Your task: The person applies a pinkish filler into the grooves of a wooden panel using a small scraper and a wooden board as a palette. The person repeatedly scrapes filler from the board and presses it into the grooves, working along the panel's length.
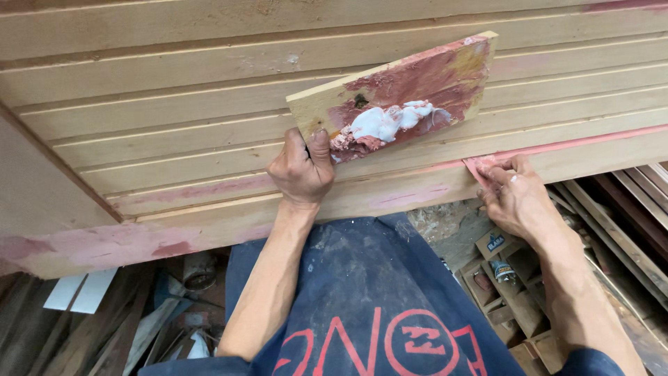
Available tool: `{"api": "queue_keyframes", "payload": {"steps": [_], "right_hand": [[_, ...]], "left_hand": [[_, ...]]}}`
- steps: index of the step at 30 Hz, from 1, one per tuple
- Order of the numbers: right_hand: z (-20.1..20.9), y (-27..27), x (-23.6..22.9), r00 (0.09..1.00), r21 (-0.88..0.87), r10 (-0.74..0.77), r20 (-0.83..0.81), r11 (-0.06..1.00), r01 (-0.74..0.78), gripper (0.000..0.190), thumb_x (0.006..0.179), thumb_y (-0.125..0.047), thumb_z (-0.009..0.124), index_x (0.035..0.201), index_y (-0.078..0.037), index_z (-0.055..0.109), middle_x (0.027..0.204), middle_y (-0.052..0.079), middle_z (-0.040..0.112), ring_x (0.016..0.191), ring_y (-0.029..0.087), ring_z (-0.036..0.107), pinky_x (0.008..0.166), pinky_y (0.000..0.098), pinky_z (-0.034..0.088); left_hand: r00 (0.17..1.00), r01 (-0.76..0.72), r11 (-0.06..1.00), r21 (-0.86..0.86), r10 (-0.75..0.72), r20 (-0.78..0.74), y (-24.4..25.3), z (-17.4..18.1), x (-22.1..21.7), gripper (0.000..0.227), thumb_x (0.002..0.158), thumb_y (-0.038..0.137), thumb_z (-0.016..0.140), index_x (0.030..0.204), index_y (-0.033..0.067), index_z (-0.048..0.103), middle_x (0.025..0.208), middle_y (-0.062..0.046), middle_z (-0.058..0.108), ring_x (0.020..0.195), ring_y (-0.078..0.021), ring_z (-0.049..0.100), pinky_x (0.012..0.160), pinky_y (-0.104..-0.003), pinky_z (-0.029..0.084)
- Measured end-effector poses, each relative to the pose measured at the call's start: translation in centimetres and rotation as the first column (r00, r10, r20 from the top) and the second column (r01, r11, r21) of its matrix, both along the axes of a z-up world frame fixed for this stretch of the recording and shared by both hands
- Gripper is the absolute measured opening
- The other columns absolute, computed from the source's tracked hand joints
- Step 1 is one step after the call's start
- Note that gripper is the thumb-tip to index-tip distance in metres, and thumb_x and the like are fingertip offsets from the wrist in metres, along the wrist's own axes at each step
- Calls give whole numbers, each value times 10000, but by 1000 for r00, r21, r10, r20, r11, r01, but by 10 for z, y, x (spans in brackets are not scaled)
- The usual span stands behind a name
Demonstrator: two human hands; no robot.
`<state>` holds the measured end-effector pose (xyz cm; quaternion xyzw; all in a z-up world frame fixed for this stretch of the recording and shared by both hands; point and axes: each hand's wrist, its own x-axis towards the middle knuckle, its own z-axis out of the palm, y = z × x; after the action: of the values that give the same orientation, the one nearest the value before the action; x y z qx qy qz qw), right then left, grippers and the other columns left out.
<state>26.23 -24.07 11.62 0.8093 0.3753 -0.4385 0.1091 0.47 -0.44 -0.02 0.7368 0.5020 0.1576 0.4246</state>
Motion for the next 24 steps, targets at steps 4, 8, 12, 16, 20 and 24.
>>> {"api": "queue_keyframes", "payload": {"steps": [4,8,12,16,20,24], "right_hand": [[-15,-11,16,996,-95,-55,-67,994,48,360,781,-101,754,1139,-60,765,1020,249,682,913,390,694,852,459,586],[-22,-1,60,680,-213,-497,-539,861,461,238,938,-153,771,954,-4,587,596,250,589,764,377,651,1046,391,619],[-17,36,80,959,-631,-128,-253,774,-63,345,792,-156,789,1131,-93,774,958,118,775,946,285,729,866,415,612],[10,40,59,989,-559,-102,-111,829,22,431,832,-223,788,1258,-158,762,1022,169,664,962,314,672,866,430,591],[10,20,25,997,-257,8,-83,966,-29,428,837,-228,750,1241,-87,770,1048,198,671,990,337,648,886,446,563],[-6,2,3,936,-44,341,-86,937,-346,428,849,-244,720,1219,-27,734,1058,135,693,925,296,642,783,372,582]], "left_hand": [[1000,0,1000,10,0,0,-1,-2,-1,322,1101,327,590,1004,22,624,714,-141,660,604,-303,694,551,-399,524],[1000,12,1000,9,-12,2,-2,-3,-1,329,1098,323,586,1014,9,628,721,-143,665,592,-295,692,537,-394,518],[1000,4,1000,23,-4,-21,1,0,0,355,1092,344,599,959,15,607,678,-140,638,582,-300,684,522,-396,508],[1000,9,1000,-4,-9,-5,-1,-4,-1,373,1092,356,582,956,10,614,658,-119,642,542,-258,679,496,-376,501],[1000,6,1000,7,-6,-5,-2,-4,-2,384,1102,366,578,968,7,611,679,-124,647,552,-259,678,506,-372,498],[1000,12,1000,12,-12,-2,-1,-3,-1,382,1106,364,574,992,1,607,706,-133,655,578,-269,686,520,-377,505]]}}
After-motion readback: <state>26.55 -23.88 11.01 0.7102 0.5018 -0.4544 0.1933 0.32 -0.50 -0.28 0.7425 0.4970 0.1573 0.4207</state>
